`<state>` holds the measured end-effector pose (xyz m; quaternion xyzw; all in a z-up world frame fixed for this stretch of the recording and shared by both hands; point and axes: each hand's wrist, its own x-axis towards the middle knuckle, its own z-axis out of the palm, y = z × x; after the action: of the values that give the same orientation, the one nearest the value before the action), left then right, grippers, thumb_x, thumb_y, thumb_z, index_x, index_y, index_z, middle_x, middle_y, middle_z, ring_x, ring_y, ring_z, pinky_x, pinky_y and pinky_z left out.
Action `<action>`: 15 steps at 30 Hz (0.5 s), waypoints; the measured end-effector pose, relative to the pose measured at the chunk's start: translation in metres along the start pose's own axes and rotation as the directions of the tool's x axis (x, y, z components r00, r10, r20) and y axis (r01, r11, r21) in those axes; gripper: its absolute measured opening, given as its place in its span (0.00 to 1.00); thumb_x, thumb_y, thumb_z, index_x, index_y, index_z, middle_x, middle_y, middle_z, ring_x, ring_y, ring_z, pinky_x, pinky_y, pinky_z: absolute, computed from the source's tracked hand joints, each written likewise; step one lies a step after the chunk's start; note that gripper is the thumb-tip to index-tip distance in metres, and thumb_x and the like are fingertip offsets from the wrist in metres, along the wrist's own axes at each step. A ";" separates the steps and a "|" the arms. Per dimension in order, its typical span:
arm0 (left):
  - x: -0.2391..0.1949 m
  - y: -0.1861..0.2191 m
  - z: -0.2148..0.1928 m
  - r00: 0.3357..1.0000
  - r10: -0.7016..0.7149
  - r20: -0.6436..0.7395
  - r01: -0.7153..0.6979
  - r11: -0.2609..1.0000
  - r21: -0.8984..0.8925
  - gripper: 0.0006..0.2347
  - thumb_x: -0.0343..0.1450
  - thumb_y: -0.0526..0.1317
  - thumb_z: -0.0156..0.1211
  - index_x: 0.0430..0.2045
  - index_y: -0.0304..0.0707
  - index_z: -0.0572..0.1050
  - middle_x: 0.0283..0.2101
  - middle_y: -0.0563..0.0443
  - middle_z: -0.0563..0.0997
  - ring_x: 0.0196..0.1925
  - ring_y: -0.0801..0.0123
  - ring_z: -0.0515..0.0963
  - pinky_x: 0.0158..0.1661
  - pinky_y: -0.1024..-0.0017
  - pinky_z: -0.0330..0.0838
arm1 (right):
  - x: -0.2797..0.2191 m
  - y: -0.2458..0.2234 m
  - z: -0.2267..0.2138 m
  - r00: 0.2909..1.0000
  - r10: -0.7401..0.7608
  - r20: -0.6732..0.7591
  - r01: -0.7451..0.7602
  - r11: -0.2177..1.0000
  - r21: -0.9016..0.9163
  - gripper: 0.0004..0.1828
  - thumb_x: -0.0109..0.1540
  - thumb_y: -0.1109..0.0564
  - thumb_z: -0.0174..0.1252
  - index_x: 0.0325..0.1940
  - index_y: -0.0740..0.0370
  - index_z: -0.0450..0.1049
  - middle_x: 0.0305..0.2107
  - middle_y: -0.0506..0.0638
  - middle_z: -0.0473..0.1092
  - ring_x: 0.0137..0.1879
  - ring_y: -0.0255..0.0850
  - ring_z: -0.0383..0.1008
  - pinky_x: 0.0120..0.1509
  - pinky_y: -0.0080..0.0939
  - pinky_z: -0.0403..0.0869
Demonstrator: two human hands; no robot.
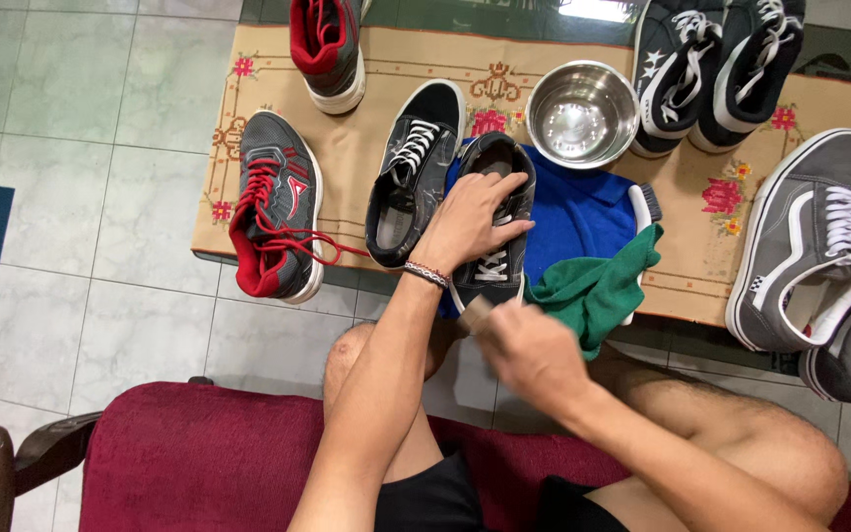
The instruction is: The person scrubs the sole of a black sneaker with a small rectangular block, then flips the shoe to scrub the upper fabric. The person continues to scrub the shoe's sole and upper parts repeatedly.
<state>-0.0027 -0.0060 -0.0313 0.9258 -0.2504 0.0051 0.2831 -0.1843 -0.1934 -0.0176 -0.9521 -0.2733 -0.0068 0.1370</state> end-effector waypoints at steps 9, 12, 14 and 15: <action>0.000 -0.002 0.003 0.999 -0.026 0.022 0.024 0.998 0.064 0.30 0.76 0.63 0.67 0.71 0.54 0.73 0.42 0.45 0.85 0.51 0.51 0.88 0.69 0.52 0.74 | 0.013 0.007 -0.017 0.997 0.072 -0.037 -0.073 0.996 -0.047 0.24 0.59 0.35 0.72 0.49 0.45 0.71 0.38 0.44 0.70 0.43 0.46 0.81 0.42 0.49 0.82; 0.003 0.002 -0.004 0.998 -0.031 0.049 0.034 0.998 -0.051 0.25 0.82 0.60 0.57 0.69 0.48 0.75 0.41 0.39 0.87 0.51 0.46 0.90 0.69 0.50 0.73 | 0.005 -0.007 -0.010 0.985 -0.162 0.062 0.146 0.968 0.206 0.24 0.61 0.36 0.74 0.49 0.49 0.75 0.37 0.47 0.72 0.44 0.48 0.82 0.43 0.49 0.82; 0.004 0.006 -0.016 0.994 -0.058 0.096 0.067 0.993 -0.099 0.24 0.84 0.59 0.53 0.70 0.47 0.74 0.42 0.33 0.88 0.55 0.40 0.89 0.70 0.48 0.72 | 0.015 0.004 -0.016 0.993 -0.117 -0.024 0.119 0.964 0.239 0.22 0.61 0.36 0.74 0.47 0.49 0.75 0.35 0.48 0.72 0.42 0.50 0.82 0.42 0.52 0.82; 0.004 0.008 -0.020 0.986 -0.084 0.143 0.106 0.983 -0.149 0.24 0.85 0.59 0.48 0.71 0.45 0.74 0.43 0.27 0.89 0.59 0.34 0.88 0.72 0.45 0.70 | 0.019 0.010 -0.018 0.992 -0.070 -0.104 0.096 0.957 0.273 0.21 0.62 0.37 0.73 0.45 0.50 0.75 0.32 0.50 0.72 0.40 0.53 0.82 0.41 0.54 0.82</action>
<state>-0.0006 -0.0028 -0.0098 0.9100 -0.2242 -0.0913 0.3366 -0.1620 -0.1968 -0.0010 -0.9098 -0.3046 -0.0183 0.2813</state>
